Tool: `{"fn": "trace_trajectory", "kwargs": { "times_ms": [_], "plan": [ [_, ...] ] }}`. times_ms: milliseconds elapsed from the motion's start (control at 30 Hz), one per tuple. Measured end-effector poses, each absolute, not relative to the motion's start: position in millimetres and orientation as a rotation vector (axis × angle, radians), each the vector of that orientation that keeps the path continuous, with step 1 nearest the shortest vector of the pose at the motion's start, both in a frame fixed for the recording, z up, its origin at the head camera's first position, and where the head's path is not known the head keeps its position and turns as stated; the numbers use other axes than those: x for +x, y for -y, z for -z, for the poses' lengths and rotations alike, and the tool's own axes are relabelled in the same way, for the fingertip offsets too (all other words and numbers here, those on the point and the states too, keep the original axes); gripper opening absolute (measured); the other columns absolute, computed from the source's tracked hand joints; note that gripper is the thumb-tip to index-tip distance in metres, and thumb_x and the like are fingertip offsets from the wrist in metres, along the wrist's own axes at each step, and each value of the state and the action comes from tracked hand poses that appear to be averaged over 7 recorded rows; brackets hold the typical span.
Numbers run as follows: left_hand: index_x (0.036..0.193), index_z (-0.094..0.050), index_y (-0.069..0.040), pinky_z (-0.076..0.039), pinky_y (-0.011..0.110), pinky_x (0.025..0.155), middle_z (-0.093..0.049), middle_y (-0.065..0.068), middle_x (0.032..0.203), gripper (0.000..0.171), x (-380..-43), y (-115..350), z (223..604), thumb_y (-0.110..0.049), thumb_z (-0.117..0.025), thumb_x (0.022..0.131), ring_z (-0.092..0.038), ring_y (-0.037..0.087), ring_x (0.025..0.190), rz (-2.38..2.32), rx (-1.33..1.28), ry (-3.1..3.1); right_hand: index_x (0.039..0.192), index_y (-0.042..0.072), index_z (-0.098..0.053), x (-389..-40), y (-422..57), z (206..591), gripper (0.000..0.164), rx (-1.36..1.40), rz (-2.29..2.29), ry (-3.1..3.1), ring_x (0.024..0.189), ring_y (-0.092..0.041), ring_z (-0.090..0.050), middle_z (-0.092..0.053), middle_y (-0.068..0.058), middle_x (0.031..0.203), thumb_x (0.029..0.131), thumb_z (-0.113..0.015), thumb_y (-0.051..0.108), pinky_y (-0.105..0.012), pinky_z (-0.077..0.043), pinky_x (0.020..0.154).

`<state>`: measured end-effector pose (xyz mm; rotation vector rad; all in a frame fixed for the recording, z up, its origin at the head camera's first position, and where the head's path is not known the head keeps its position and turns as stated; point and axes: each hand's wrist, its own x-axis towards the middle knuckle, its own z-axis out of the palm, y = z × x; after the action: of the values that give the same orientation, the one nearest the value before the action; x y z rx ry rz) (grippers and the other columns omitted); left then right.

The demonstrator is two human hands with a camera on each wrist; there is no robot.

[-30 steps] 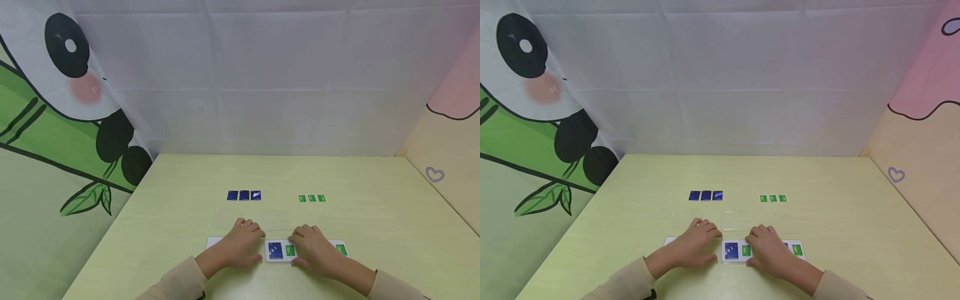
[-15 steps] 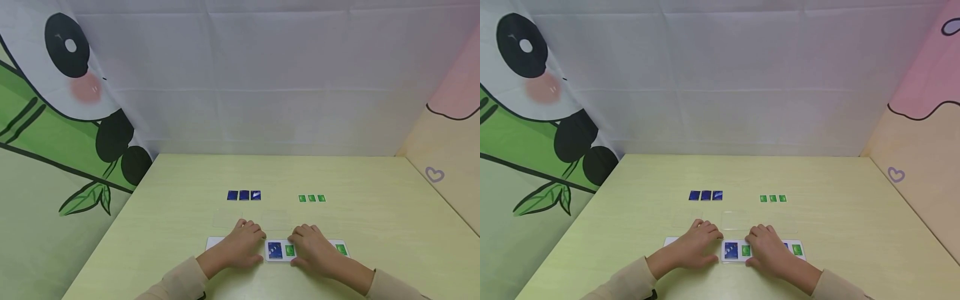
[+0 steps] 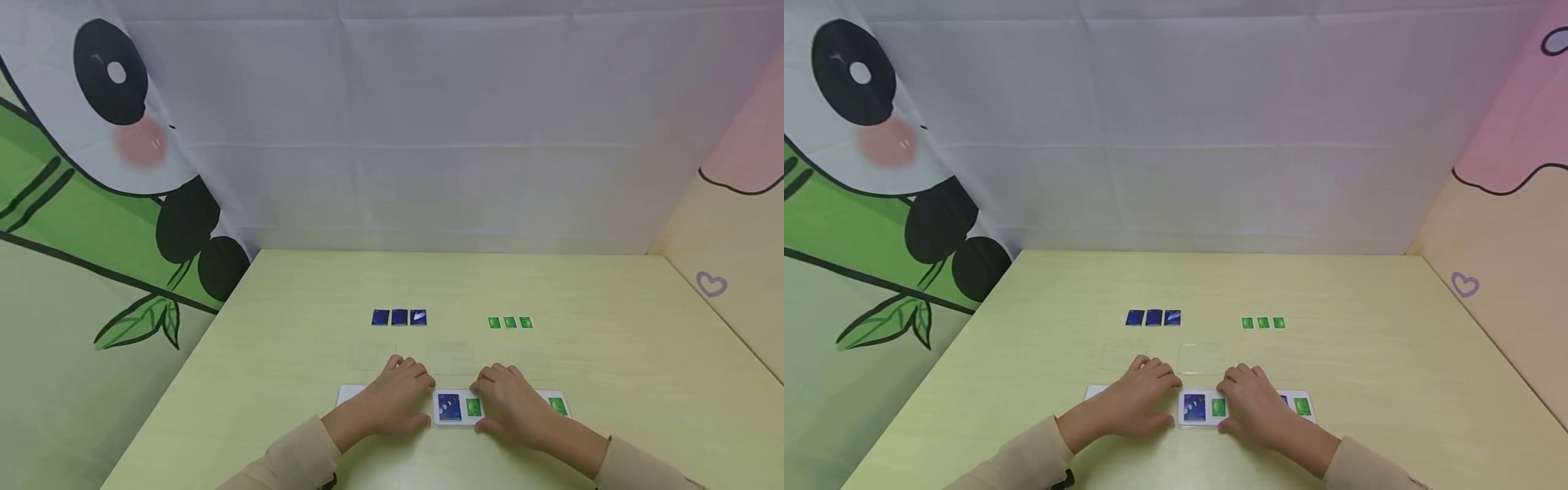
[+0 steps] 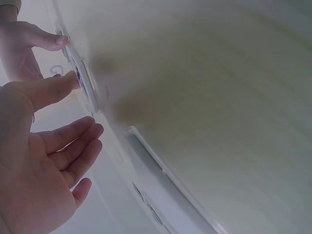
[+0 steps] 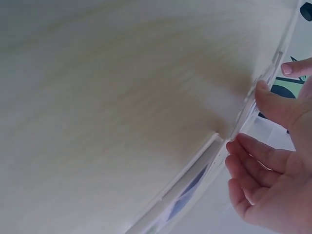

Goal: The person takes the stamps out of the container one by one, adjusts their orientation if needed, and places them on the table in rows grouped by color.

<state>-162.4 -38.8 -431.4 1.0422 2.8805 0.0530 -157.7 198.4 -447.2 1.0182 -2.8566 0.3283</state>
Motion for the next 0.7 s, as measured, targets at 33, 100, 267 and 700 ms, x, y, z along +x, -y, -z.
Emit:
{"fn": "trace_trajectory", "kwargs": {
  "times_ms": [33,100,267,700],
  "plan": [
    [0.124,-0.060,-0.016,-0.034,0.037,0.103,-0.061,-0.003,0.120,0.049,-162.7,37.8,431.7,-0.044,-0.067,0.084,-0.051,0.014,0.113,-0.046,1.034,-2.878,0.105,0.009,-0.070,-158.1,-198.8,448.1,0.050,1.029,-0.321,2.845,0.095,-0.013,-0.055,-0.066,0.001,0.103,0.070,-0.081,0.043,-0.035,-0.045,0.085],
    [0.124,-0.059,-0.016,-0.034,0.037,0.103,-0.061,-0.003,0.120,0.049,-163.3,35.8,431.9,-0.044,-0.067,0.084,-0.051,0.014,0.114,-0.040,1.019,-2.875,0.104,0.009,-0.069,-159.1,-199.1,449.5,0.050,1.054,-0.308,2.809,0.095,-0.013,-0.055,-0.066,0.001,0.101,0.070,-0.081,0.043,-0.034,-0.046,0.085],
    [0.123,-0.060,-0.017,-0.034,0.036,0.102,-0.062,-0.003,0.120,0.049,-164.7,31.2,432.9,-0.044,-0.067,0.084,-0.051,0.013,0.113,-0.039,1.022,-2.879,0.102,0.008,-0.069,-161.4,-200.4,451.6,0.049,1.097,-0.276,2.740,0.092,-0.014,-0.055,-0.066,0.000,0.098,0.069,-0.082,0.042,-0.033,-0.047,0.085],
    [0.123,-0.061,-0.016,-0.033,0.037,0.102,-0.063,-0.003,0.119,0.048,-168.7,26.0,431.1,-0.043,-0.067,0.084,-0.051,0.013,0.110,-0.069,0.984,-2.860,0.101,0.009,-0.070,-162.7,-200.8,454.3,0.050,1.087,-0.279,2.739,0.095,-0.016,-0.058,-0.068,0.001,0.098,0.067,-0.082,0.043,-0.038,-0.046,0.092]
  ]
}}
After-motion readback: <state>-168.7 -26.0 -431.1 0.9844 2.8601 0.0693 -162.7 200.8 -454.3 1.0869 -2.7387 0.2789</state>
